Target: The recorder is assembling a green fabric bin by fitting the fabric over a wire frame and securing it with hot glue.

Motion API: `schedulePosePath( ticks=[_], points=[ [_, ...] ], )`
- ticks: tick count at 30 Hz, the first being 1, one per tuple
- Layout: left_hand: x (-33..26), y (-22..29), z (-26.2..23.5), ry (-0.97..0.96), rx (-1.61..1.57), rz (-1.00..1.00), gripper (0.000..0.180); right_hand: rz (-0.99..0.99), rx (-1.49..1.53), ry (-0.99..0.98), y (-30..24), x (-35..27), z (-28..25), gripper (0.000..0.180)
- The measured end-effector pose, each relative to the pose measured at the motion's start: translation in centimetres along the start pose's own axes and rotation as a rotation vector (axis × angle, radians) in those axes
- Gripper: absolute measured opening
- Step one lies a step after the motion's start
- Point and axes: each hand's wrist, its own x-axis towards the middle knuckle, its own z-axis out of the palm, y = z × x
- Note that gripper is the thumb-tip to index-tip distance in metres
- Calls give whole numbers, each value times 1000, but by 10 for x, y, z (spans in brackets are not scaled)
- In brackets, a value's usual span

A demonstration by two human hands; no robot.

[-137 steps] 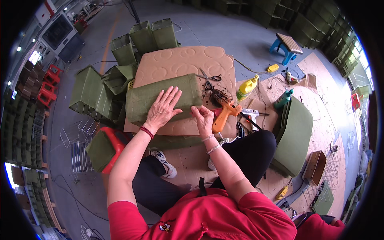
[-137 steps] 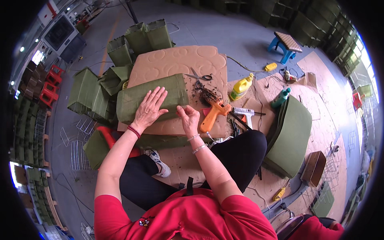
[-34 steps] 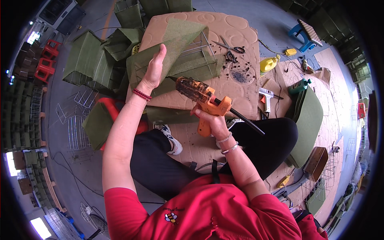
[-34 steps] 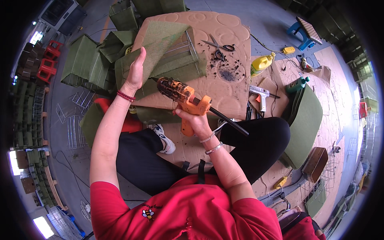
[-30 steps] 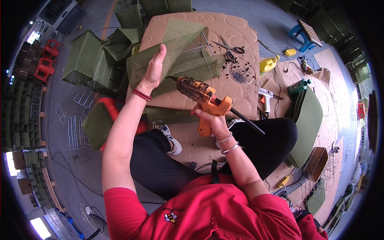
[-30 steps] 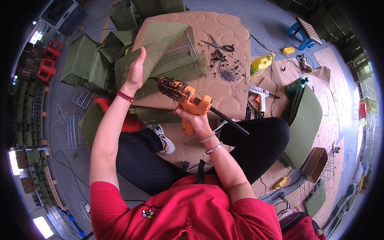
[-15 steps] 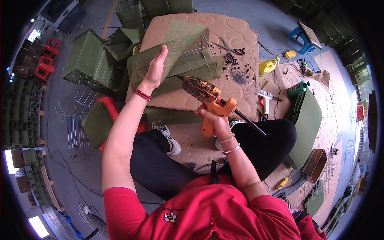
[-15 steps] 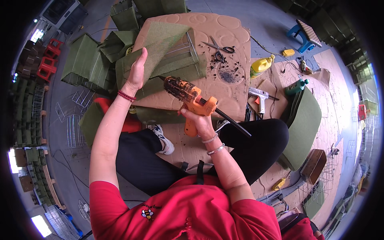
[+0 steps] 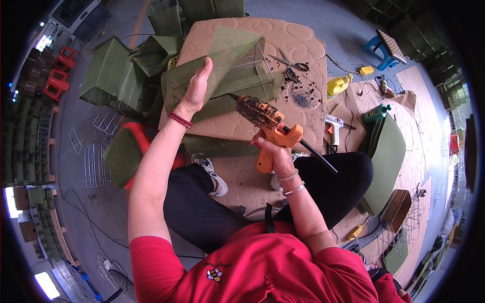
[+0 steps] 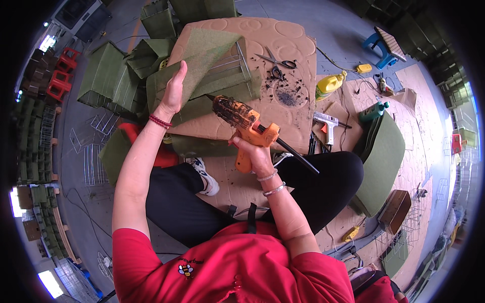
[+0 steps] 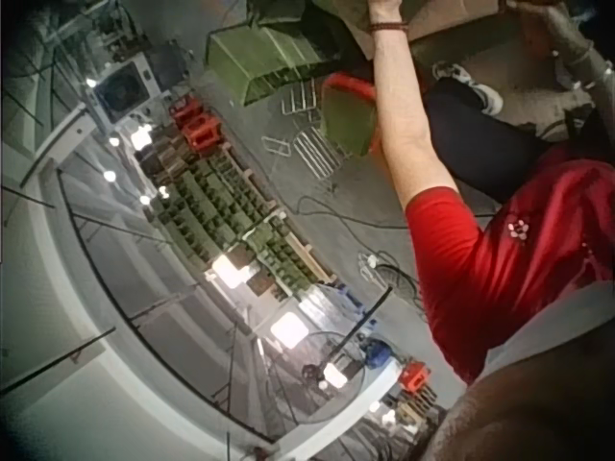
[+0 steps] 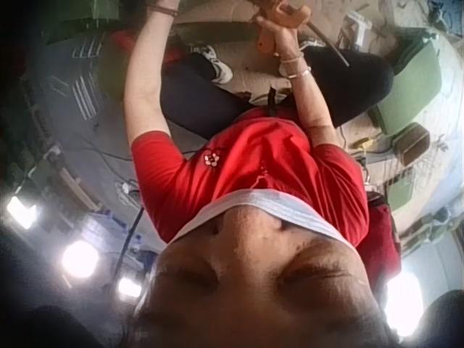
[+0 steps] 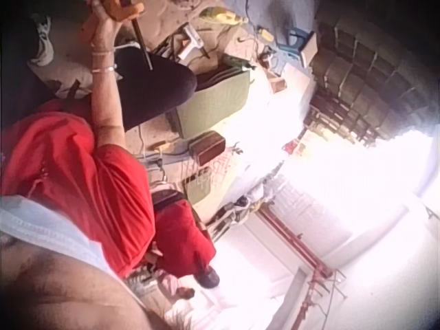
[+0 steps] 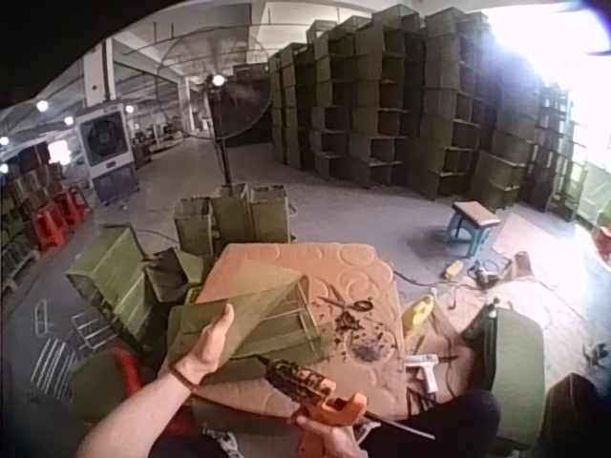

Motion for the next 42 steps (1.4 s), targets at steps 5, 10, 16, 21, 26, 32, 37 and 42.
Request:
schedulePosePath(
  ticks=[5, 10, 16, 21, 26, 32, 37, 42],
  points=[
    [0, -1, 1, 12, 21, -6, 75, -12, -10, 37, -1, 0, -4, 27],
    [1, -1, 0, -10, 35, -20, 77, -43, 21, 62, -7, -1, -3, 25],
    [3, -5, -2, -10, 36, 5, 80, -31, -13, 74, -8, -1, -8, 29],
    [4, -9, -6, 29, 33, 0, 79, -22, 12, 118, -11, -3, -10, 32],
    [3, -7, -4, 10, 24, 5, 79, -59, 31, 120, -13, -4, -15, 27],
    [5, -11, -7, 36, 32, -3, 77, -56, 33, 148, -18, -5, -12, 29],
    [7, -14, -8, 35, 38, 20, 76, -73, 28, 167, -18, -4, -17, 27],
    [8, -16, -11, 47, 43, 11, 75, -107, 30, 140, -17, -1, -29, 27]
  ],
)
